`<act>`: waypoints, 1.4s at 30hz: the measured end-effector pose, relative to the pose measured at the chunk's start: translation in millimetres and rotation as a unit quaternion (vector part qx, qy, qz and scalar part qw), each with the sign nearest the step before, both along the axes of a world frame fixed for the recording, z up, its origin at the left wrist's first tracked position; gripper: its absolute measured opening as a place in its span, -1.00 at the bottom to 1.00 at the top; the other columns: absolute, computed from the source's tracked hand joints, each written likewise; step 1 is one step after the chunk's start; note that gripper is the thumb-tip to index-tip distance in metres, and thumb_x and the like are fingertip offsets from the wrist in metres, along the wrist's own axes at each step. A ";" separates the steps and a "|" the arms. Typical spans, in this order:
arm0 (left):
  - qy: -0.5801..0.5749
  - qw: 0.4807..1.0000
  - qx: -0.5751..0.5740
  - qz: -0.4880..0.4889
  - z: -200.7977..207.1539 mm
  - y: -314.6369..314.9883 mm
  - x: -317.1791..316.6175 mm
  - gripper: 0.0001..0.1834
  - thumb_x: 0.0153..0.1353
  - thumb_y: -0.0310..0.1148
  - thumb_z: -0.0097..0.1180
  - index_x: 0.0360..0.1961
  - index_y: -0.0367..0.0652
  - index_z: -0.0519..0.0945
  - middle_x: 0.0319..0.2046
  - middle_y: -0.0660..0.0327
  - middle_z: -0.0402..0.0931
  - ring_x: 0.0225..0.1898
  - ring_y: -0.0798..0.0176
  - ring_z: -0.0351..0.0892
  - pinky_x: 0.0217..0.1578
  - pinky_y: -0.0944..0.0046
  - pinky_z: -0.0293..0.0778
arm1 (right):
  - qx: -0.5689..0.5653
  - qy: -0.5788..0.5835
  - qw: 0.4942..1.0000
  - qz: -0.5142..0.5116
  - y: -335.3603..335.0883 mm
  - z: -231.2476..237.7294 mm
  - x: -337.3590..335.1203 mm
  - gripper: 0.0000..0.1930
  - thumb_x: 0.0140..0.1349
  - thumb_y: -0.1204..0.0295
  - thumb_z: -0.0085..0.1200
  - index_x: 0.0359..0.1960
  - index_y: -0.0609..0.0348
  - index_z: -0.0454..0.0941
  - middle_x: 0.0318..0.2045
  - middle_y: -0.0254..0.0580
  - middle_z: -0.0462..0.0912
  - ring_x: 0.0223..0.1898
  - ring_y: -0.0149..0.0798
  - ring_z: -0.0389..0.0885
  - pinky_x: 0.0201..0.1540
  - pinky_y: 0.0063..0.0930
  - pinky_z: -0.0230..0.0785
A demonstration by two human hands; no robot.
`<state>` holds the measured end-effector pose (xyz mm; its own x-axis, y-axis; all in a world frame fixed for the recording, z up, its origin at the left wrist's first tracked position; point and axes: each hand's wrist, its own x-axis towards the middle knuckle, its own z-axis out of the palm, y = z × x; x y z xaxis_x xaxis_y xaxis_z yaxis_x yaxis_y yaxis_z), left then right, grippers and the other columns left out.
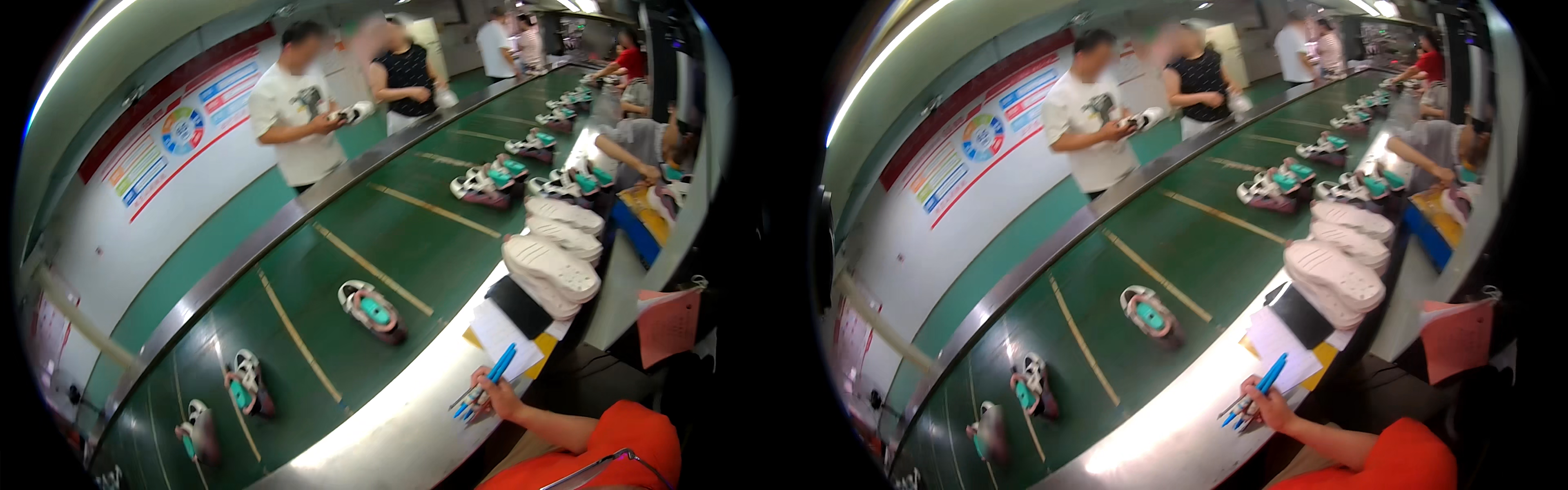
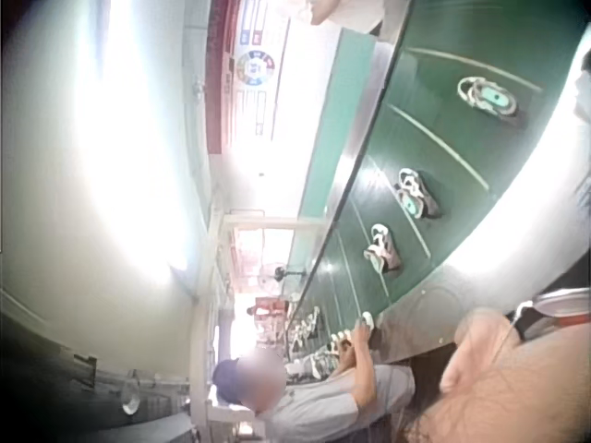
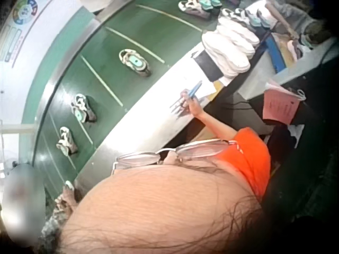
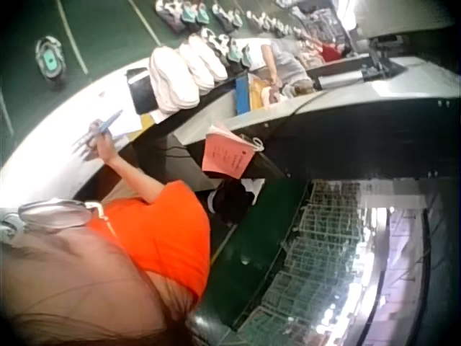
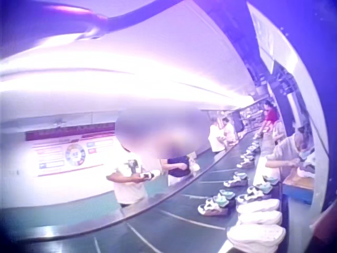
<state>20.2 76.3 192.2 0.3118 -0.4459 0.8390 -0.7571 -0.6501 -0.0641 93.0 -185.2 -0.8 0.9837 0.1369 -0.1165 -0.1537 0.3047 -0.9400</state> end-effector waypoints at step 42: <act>0.571 0.684 -0.361 0.276 -162.7 47.9 -4.0 -0.53 -0.19 -0.29 0.36 -0.25 -0.32 0.53 -0.37 0.14 0.55 -0.35 0.28 0.52 -0.31 0.32 0.42 | 0.074 0.024 0.997 0.029 -8.5 -7.8 -1.6 -0.81 0.27 0.25 -0.17 -0.36 0.08 0.35 -0.60 -0.40 0.42 -0.67 -0.59 0.38 -0.67 -0.76 0.19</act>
<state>16.3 124.2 29.5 0.9007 0.4069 -0.1524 0.3281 -0.4071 0.8524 91.4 -193.7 -8.6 0.9675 0.2117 -0.1379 -0.2189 0.4295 -0.8761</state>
